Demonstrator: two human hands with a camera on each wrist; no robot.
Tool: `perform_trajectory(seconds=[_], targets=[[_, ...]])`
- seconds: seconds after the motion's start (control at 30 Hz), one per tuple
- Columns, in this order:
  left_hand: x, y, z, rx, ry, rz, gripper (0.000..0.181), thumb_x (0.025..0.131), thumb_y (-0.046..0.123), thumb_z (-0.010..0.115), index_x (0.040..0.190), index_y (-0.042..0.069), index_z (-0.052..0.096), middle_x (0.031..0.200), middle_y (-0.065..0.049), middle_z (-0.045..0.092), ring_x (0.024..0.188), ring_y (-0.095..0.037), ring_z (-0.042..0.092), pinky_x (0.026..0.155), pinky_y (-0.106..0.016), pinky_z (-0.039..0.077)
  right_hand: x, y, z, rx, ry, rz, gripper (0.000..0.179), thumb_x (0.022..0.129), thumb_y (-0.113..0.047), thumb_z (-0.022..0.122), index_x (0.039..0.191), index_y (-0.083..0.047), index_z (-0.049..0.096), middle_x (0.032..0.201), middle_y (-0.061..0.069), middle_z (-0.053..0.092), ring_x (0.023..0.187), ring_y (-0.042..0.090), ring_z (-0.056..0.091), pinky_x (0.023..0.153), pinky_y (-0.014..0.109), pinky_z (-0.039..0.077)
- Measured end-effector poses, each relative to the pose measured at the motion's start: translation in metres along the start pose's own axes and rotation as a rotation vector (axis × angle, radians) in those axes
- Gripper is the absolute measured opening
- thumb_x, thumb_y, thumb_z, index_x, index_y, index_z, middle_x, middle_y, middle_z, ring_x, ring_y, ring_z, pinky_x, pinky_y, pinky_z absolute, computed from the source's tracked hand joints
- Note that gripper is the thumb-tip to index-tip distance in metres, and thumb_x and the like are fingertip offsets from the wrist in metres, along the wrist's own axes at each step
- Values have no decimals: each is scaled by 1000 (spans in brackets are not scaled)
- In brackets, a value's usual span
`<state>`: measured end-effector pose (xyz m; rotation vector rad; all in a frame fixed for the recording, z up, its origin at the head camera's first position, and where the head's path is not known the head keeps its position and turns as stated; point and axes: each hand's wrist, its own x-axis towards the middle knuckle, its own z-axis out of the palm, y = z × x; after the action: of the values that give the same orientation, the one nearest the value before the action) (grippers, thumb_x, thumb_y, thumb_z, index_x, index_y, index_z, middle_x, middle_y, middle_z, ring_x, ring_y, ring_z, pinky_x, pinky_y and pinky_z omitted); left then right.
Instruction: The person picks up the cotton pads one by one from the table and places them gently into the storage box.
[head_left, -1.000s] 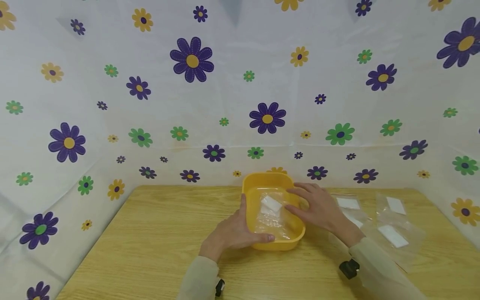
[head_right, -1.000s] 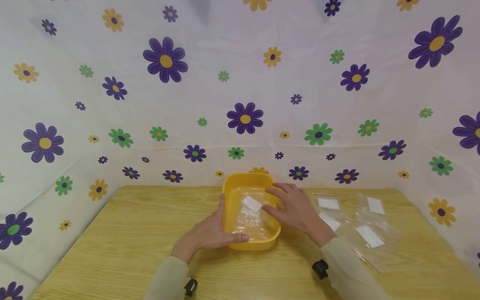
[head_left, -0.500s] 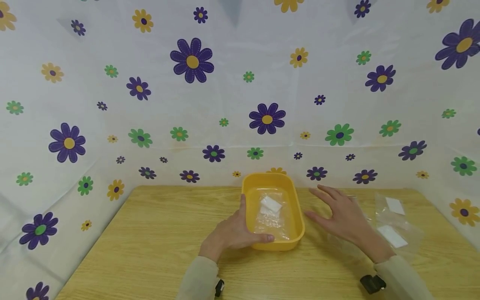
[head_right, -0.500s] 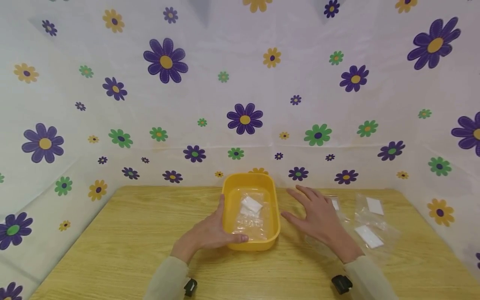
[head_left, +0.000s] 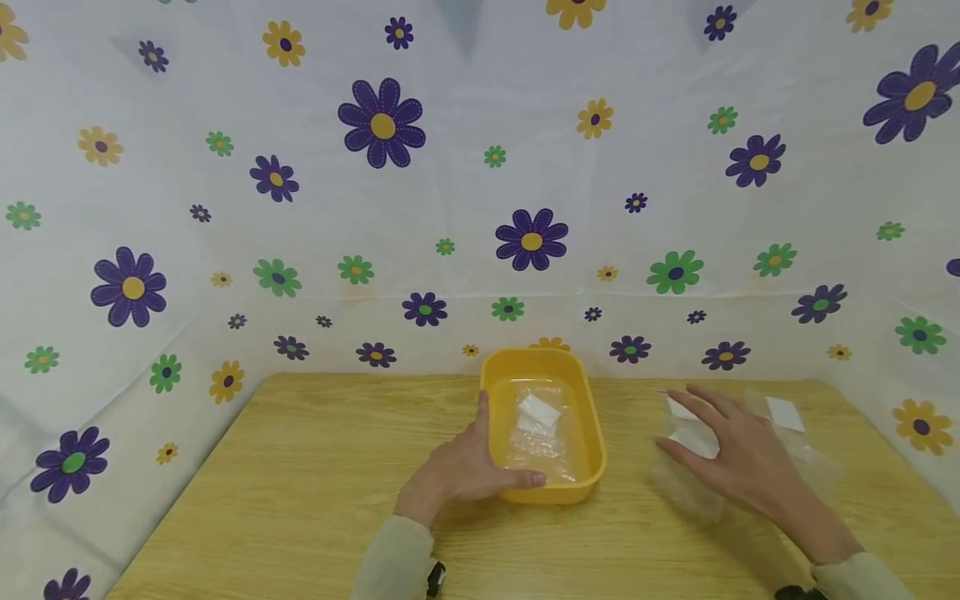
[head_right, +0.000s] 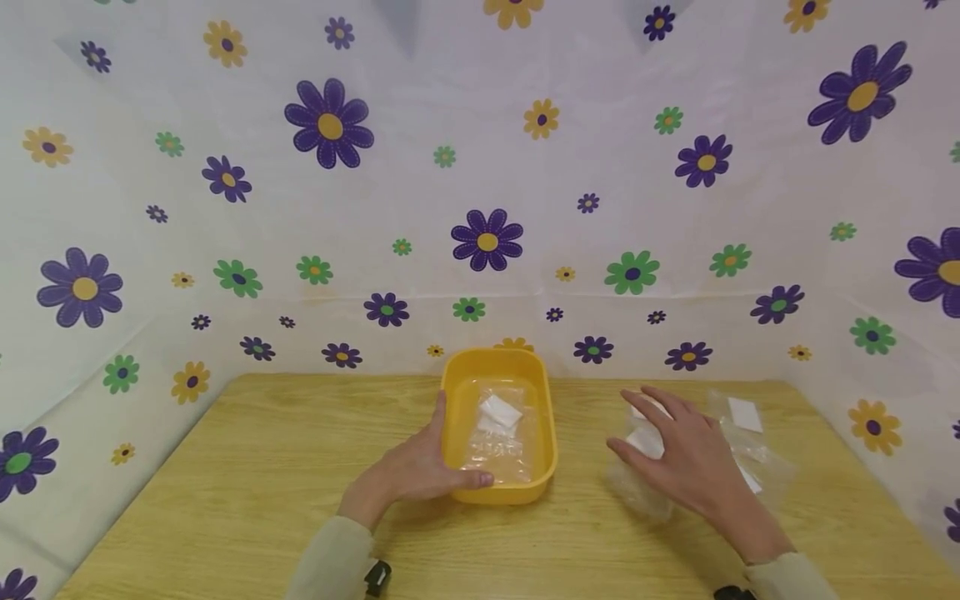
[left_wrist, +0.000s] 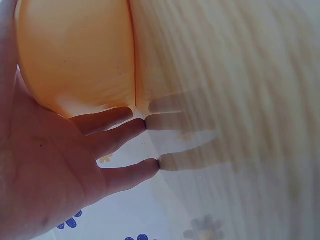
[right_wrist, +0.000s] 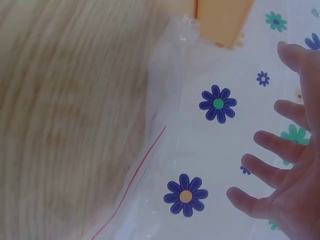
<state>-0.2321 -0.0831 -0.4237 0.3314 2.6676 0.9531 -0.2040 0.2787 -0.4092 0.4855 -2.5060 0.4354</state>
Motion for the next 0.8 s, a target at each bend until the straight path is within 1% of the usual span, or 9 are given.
perform_trajectory(seconds=[0.23, 0.33, 0.43, 0.57, 0.67, 0.77, 0.8], targets=[[1, -1, 0, -3, -1, 3, 145, 68, 83, 74, 164, 24, -16, 166, -16, 35, 143, -41, 49, 113, -61, 44, -14, 16, -7, 45, 27, -8, 71, 74, -31, 91, 137, -13, 64, 132, 22, 66, 114, 47, 60, 84, 68, 50], [1, -1, -1, -3, 2, 9, 146, 67, 84, 74, 164, 23, -16, 165, -16, 36, 142, -41, 49, 113, -61, 44, -20, 22, -11, 59, 27, 8, 71, 74, -30, 91, 138, -13, 64, 133, 23, 65, 115, 49, 59, 84, 68, 49], [0, 0, -1, -1, 1, 9, 146, 66, 85, 74, 164, 23, -16, 165, -16, 37, 141, -41, 50, 112, -61, 45, -26, 29, -16, 67, -9, 59, 70, 78, -31, 89, 139, -12, 63, 136, 24, 62, 117, 50, 57, 83, 70, 47], [0, 1, -1, 1, 1, 5, 145, 68, 83, 74, 164, 23, -16, 165, -17, 36, 142, -42, 49, 113, -62, 44, -36, 38, -24, 85, -82, 154, 68, 85, -36, 84, 143, -10, 59, 141, 28, 58, 121, 55, 52, 83, 73, 45], [0, 1, -1, -1, 0, -2, 145, 68, 82, 74, 164, 22, -16, 166, -17, 34, 143, -42, 48, 113, -62, 44, -43, 47, -29, 89, -104, 195, 67, 87, -37, 82, 143, -9, 58, 141, 30, 57, 121, 57, 51, 84, 74, 43], [-1, 2, 0, -12, -2, -4, 145, 68, 82, 75, 164, 23, -16, 167, -17, 32, 144, -43, 47, 113, -63, 43, -49, 58, -32, 69, -120, 231, 66, 87, -37, 82, 141, -6, 59, 138, 32, 58, 119, 58, 52, 84, 73, 43], [-1, 2, 0, -14, -2, -5, 145, 68, 82, 75, 164, 23, -16, 167, -17, 32, 144, -43, 47, 113, -63, 43, -52, 62, -33, 61, -142, 256, 67, 88, -38, 81, 141, -5, 58, 139, 33, 57, 119, 59, 51, 85, 73, 43]])
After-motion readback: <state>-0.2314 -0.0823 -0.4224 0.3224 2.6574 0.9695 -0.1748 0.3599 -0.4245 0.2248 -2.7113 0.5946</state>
